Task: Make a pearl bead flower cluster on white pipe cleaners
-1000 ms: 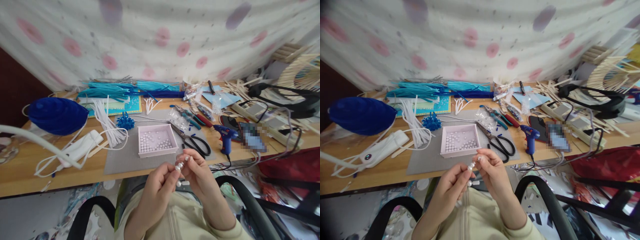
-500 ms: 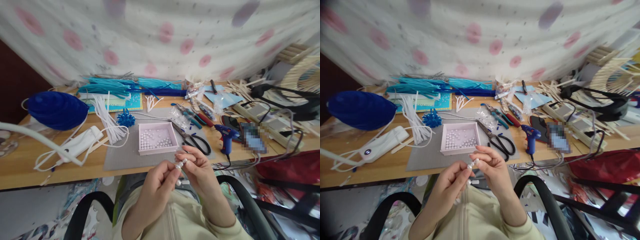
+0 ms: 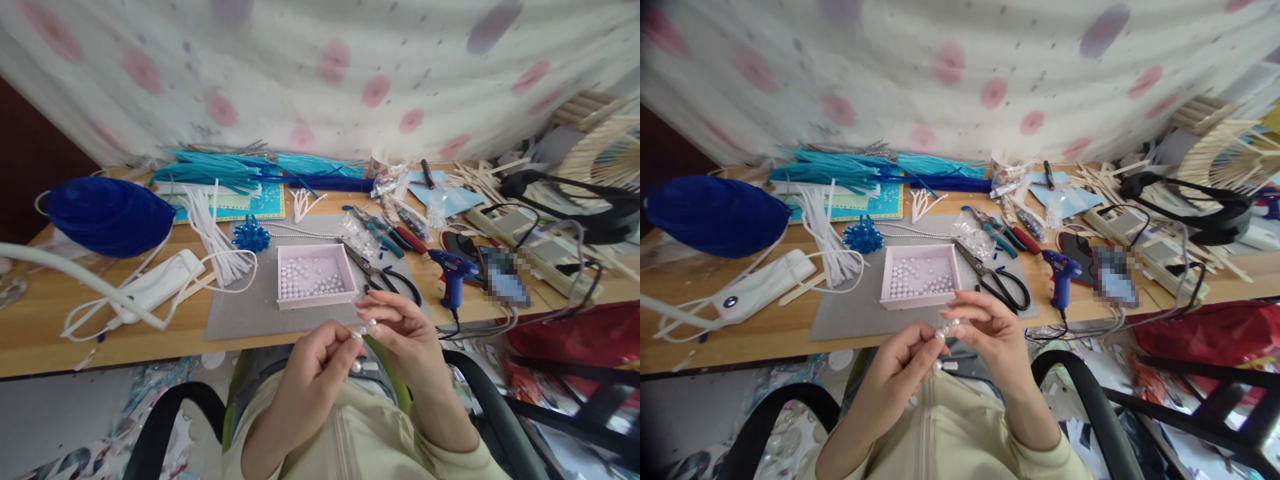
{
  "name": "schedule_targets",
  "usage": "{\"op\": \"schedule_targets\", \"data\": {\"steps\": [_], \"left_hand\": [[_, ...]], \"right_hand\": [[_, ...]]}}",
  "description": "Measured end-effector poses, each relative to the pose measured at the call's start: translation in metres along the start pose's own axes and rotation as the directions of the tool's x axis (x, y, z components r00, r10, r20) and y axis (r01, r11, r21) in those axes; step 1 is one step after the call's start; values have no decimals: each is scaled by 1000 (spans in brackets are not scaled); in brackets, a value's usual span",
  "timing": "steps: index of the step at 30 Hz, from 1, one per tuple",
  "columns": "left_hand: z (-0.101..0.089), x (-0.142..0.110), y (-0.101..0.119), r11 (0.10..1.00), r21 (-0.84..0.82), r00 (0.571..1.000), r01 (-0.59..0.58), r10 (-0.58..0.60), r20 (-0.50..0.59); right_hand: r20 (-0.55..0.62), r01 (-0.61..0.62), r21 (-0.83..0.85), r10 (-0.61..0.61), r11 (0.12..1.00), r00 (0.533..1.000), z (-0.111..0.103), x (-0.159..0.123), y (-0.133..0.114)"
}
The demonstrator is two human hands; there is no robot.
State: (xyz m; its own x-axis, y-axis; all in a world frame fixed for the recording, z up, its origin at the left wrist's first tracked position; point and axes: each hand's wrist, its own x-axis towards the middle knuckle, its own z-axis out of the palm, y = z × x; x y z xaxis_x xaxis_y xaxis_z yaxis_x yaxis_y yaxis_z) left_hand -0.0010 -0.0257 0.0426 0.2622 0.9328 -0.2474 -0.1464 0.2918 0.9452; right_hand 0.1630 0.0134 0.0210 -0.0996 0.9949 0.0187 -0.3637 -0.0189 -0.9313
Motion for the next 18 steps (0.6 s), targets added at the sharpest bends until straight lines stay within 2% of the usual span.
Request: {"op": "schedule_targets", "data": {"steps": [13,18], "left_hand": [[-5,1,-1,1000,-10,1000,-15,15,-19],[-6,1,-3,998,-61,999,18,-21,-44]], "right_hand": [[48,80,-126,-74,989,996,-1,4,-1],[-106,103,-159,-121,982,987,-6,15,-1]]}}
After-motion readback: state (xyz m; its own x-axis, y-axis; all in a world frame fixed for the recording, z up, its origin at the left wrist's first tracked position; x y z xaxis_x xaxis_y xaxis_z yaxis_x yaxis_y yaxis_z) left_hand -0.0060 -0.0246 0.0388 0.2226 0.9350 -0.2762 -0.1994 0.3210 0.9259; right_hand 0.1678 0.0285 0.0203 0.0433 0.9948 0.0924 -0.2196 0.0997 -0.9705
